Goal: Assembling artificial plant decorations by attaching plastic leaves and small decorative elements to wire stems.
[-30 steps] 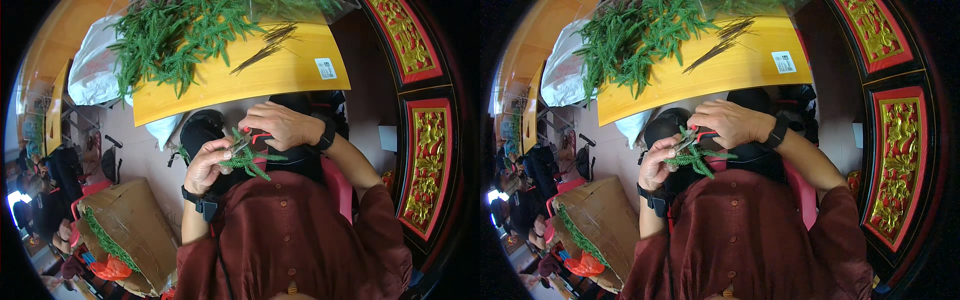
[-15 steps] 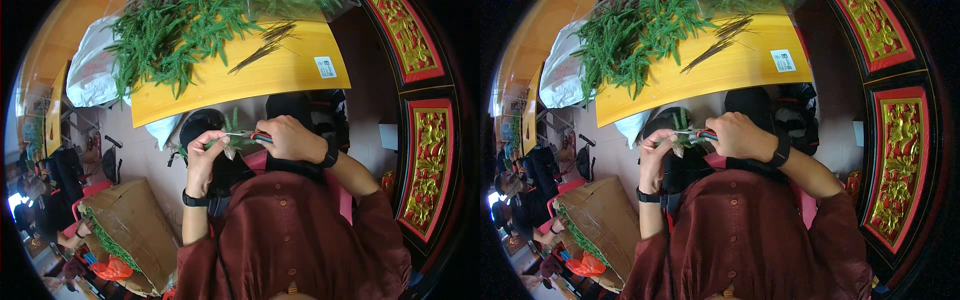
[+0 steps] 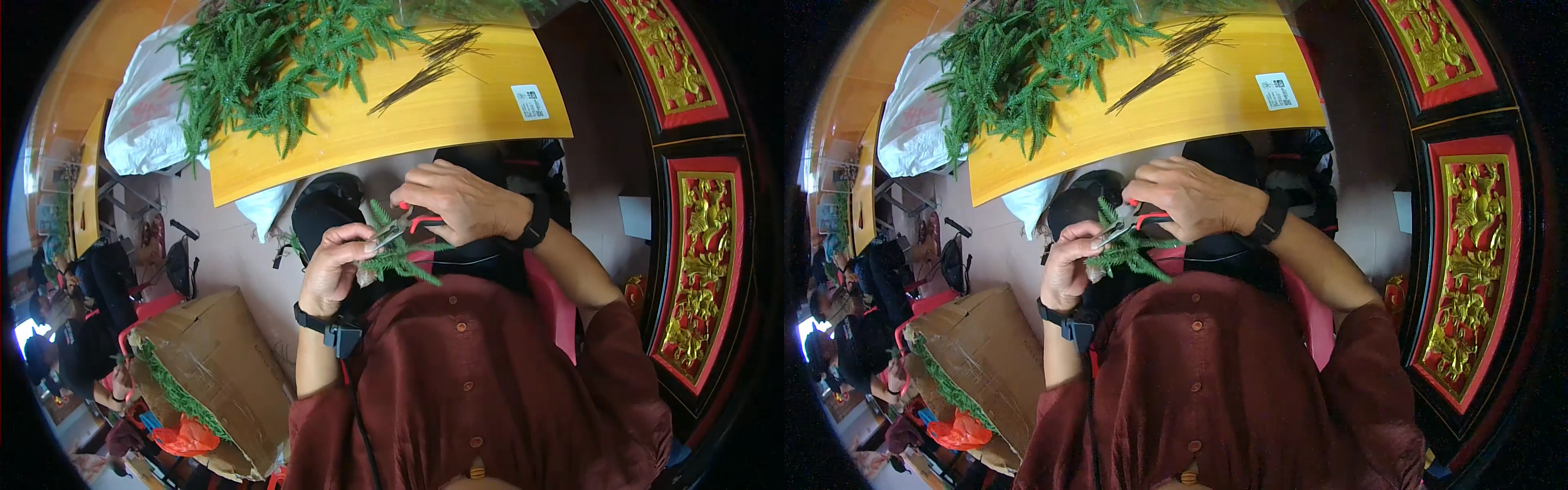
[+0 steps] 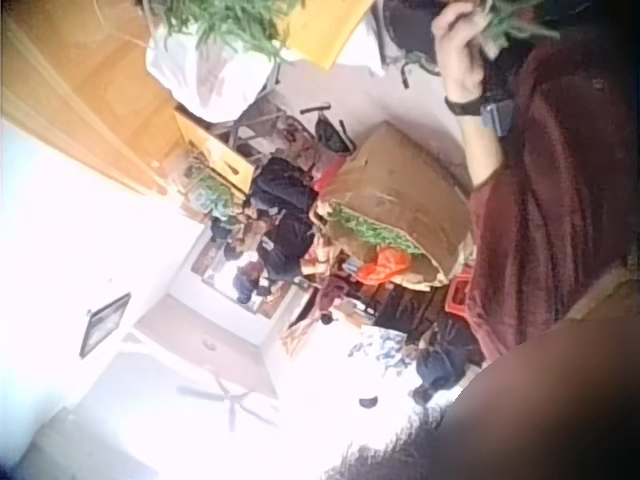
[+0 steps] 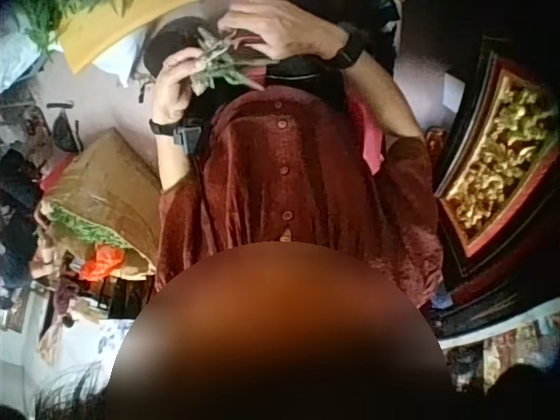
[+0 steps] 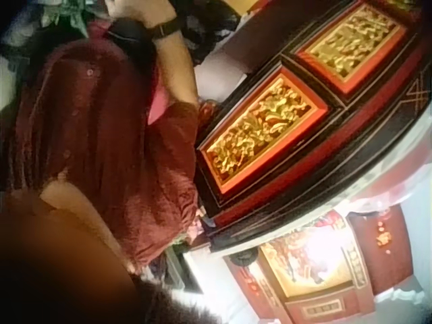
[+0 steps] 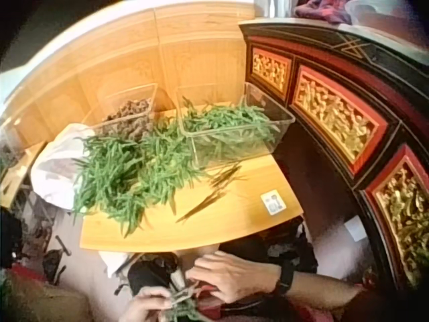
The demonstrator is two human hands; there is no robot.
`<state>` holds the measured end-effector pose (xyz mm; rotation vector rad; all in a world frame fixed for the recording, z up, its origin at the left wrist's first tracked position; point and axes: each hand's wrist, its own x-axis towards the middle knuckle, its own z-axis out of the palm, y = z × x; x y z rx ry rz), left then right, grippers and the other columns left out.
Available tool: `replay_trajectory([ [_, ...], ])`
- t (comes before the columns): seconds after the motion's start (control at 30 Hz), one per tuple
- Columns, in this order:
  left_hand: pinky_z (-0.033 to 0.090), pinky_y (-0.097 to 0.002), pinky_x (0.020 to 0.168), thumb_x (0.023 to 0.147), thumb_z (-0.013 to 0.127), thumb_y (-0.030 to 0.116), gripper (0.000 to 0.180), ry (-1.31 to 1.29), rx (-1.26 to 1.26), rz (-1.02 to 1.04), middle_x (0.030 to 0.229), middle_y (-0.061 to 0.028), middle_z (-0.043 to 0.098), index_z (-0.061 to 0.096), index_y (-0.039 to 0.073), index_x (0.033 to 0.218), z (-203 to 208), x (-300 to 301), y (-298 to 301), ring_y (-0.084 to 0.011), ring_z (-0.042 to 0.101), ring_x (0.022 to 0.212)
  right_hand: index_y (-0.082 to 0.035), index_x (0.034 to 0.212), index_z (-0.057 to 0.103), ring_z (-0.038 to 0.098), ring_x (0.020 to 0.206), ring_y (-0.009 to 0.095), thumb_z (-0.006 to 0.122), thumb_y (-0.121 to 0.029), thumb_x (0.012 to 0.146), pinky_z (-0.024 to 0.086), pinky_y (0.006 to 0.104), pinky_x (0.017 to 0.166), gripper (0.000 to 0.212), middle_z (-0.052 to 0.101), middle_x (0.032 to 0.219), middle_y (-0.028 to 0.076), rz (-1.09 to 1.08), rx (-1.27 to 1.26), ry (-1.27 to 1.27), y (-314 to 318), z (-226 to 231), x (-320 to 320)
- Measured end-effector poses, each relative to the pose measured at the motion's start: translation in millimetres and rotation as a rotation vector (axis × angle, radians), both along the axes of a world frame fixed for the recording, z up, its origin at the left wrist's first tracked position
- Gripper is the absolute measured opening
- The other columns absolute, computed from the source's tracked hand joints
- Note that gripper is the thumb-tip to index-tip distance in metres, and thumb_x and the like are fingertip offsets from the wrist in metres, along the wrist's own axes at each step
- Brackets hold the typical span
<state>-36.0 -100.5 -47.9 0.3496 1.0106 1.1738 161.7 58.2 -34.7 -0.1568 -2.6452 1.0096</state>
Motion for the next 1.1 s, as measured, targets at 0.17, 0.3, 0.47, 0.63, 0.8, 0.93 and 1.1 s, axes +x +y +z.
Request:
replay_trajectory([
  [0.17, 0.045, -0.0233, 0.069, 0.081, 0.064, 0.005, 0.005, -0.215, 0.041, -0.091, 0.079, -0.0035, 0.065, 0.064, 0.002, 0.084, -11.9, -2.9, -1.3, -0.0097, 0.059, 0.071, -0.006, 0.098, 0.056, 0.055, 0.084, 0.032, 0.070, -0.009, 0.068, 0.044, 0.0402, 0.072, 0.033, 0.055, 0.087, 0.011, 0.057, -0.038, 0.070, -1.8, -4.6, -4.5],
  [0.3, 0.045, -0.0237, 0.071, 0.083, 0.062, 0.007, 0.005, -0.048, 0.009, 0.019, 0.081, -0.0043, 0.066, 0.064, 0.002, 0.085, 1.8, 9.7, 5.8, -0.0100, 0.059, 0.072, -0.004, 0.094, 0.055, 0.056, 0.078, 0.035, 0.069, -0.009, 0.069, 0.045, 0.0409, 0.066, 0.029, 0.055, 0.083, 0.014, -0.027, -0.098, -0.095, -2.5, -10.1, 2.6],
  [0.47, 0.044, -0.0230, 0.072, 0.081, 0.066, 0.005, 0.006, 0.364, -0.019, 0.157, 0.083, -0.0032, 0.066, 0.065, 0.001, 0.087, 9.9, 22.0, 9.7, -0.0091, 0.058, 0.072, -0.003, 0.092, 0.054, 0.057, 0.076, 0.038, 0.067, -0.007, 0.071, 0.046, 0.0419, 0.063, 0.025, 0.056, 0.081, 0.017, -0.203, -0.166, -0.215, -20.8, -11.5, 8.6],
  [0.63, 0.042, -0.0217, 0.074, 0.077, 0.070, 0.002, 0.013, 0.472, -0.020, 0.259, 0.083, -0.0015, 0.066, 0.068, 0.001, 0.090, 6.5, 24.8, 10.4, -0.0073, 0.056, 0.074, -0.002, 0.093, 0.054, 0.057, 0.079, 0.037, 0.067, -0.008, 0.073, 0.046, 0.0415, 0.066, 0.025, 0.057, 0.084, 0.017, -0.232, -0.214, -0.197, -20.7, -13.5, 8.5],
  [0.8, 0.042, -0.0217, 0.076, 0.078, 0.069, 0.002, 0.013, 0.364, -0.003, 0.195, 0.085, -0.0017, 0.067, 0.068, 0.001, 0.091, -2.0, 18.9, 8.7, -0.0073, 0.057, 0.078, -0.003, 0.096, 0.055, 0.056, 0.086, 0.035, 0.070, -0.009, 0.071, 0.045, 0.0405, 0.072, 0.030, 0.056, 0.089, 0.014, -0.135, -0.115, -0.027, -5.8, -18.5, 11.3],
  [0.93, 0.043, -0.0222, 0.077, 0.080, 0.066, 0.003, 0.010, 0.132, -0.055, 0.089, 0.083, -0.0021, 0.066, 0.068, 0.000, 0.089, -1.4, 14.2, 9.1, -0.0085, 0.058, 0.080, -0.003, 0.094, 0.053, 0.057, 0.087, 0.037, 0.068, -0.014, 0.072, 0.046, 0.0412, 0.074, 0.029, 0.056, 0.093, 0.015, -0.046, 0.008, 0.023, 6.6, -19.2, 8.2],
  [1.1, 0.046, -0.0238, 0.076, 0.082, 0.064, 0.006, 0.010, -0.081, -0.012, -0.039, 0.083, -0.0031, 0.066, 0.066, 0.000, 0.089, -14.1, 8.4, 9.6, -0.0109, 0.059, 0.079, -0.004, 0.093, 0.054, 0.057, 0.081, 0.037, 0.070, -0.014, 0.069, 0.046, 0.0421, 0.069, 0.030, 0.057, 0.087, 0.014, 0.013, 0.007, 0.113, 10.9, -23.2, 2.5],
])
